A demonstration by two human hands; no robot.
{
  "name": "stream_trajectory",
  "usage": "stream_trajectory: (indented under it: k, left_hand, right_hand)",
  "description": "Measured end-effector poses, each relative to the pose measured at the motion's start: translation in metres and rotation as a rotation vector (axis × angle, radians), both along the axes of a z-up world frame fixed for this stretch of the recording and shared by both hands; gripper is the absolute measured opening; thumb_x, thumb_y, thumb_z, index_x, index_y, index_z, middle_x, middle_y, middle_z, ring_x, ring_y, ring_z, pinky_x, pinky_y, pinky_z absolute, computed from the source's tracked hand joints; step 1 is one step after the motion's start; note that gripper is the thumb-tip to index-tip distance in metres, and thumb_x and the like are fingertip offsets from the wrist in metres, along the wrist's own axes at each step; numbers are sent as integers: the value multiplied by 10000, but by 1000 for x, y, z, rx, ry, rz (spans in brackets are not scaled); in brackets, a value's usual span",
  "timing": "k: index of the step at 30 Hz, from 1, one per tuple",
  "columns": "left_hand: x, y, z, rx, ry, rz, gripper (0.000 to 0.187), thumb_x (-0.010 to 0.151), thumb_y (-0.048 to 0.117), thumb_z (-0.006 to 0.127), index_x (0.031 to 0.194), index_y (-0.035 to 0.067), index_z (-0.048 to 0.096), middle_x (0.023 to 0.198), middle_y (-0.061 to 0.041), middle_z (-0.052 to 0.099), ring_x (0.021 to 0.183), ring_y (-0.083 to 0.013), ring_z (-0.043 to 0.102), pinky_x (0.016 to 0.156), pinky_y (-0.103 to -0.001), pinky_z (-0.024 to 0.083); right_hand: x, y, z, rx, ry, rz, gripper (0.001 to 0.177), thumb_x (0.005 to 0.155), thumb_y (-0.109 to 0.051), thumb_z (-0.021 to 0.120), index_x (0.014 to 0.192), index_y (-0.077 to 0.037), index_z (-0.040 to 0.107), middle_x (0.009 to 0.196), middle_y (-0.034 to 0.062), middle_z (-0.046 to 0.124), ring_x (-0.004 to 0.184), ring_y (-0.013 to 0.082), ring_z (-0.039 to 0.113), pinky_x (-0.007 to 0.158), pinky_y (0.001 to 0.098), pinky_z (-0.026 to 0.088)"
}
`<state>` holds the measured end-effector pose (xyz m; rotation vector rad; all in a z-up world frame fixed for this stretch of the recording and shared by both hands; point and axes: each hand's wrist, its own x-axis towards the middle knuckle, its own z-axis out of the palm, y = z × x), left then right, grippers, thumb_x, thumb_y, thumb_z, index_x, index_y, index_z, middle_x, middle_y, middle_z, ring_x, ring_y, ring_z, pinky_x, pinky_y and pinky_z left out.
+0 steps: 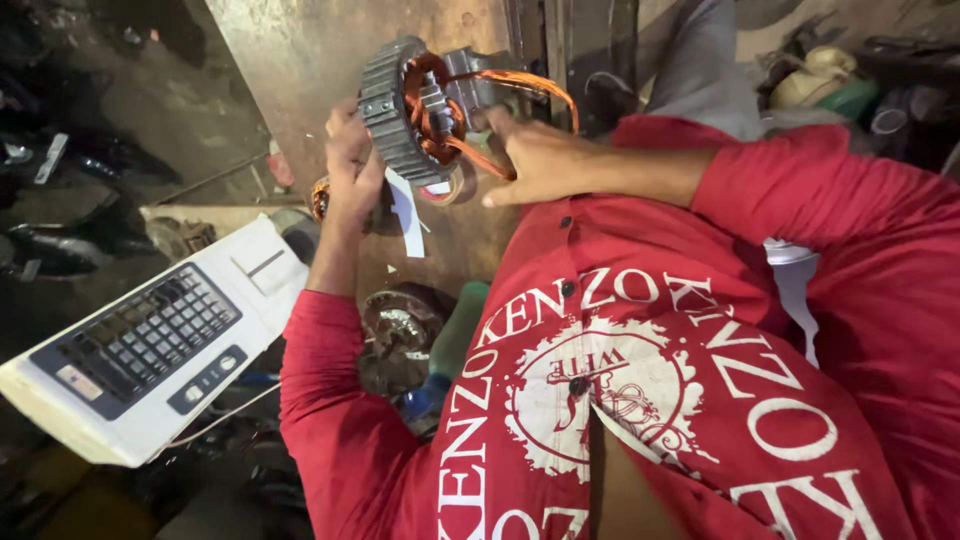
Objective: The person winds copper wire around a motor stator core by hand, repeatedly looping the wire through the slots. The person holds the stator with one hand and guides the wire with the other, continuing the winding process.
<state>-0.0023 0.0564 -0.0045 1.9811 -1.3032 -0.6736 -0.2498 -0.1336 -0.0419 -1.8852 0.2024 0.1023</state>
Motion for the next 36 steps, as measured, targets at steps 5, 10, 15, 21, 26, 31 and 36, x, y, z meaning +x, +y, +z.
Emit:
stream_trajectory:
  k: [5,10,15,21,26,31,36]
  left_hand:
    - [27,-5,-5,132,-21,-241,212,867,101,637,1068,81,702,1154,-105,608,1145,-257,480,1137,-421,298]
    - [28,-8,-17,90,272,-184,188,958,47,680,1108,109,776,1126,-38,726,1087,-199,513,1085,-385,339]
    - [18,-22,-31,-139,431,-191,228,920,27,661,1118,94,755,1281,-33,701,1306,-202,530,1188,-392,320]
    - [28,-22,-30,53,193,-200,217,868,30,753,1058,133,776,1159,-44,745,1129,-255,540,1113,-440,281]
    - [15,-16,-44,31,100,-132,237,853,87,821,1073,172,801,1158,-40,723,1120,-260,518,1059,-417,321]
    - [6,-25,-46,-20,83,-52,194,854,146,816,1045,175,794,1087,-22,697,1055,-247,507,972,-385,385]
    - [3,-40,-29,-36,-195,-131,206,808,199,873,993,156,793,1025,-18,709,1026,-253,515,972,-402,320]
  right_hand:
    - [0,-51,22,58,170,140,490,821,-372,767,1186,-48,724,952,134,762,852,287,746,737,399,559]
    - [0,-145,33,256,211,243,494,866,-293,779,1315,-99,706,1053,35,772,957,147,709,795,331,558]
    - [44,-86,32,391,287,245,544,877,-245,761,1369,-100,579,987,99,728,842,209,695,667,352,562]
    - [79,-46,4,44,-255,-55,210,954,-137,730,1129,-41,795,954,142,779,849,196,727,755,363,557]
    - [9,-134,-15,63,141,182,255,951,-198,707,1176,-98,773,1008,87,798,912,175,736,851,351,555]
    - [23,-119,4,-28,-78,194,388,868,-224,752,1229,-80,754,1079,118,775,946,232,723,845,382,544]
    - [63,-37,1,-143,-173,-99,226,913,-163,761,1095,-30,745,1020,176,728,935,347,699,833,449,547]
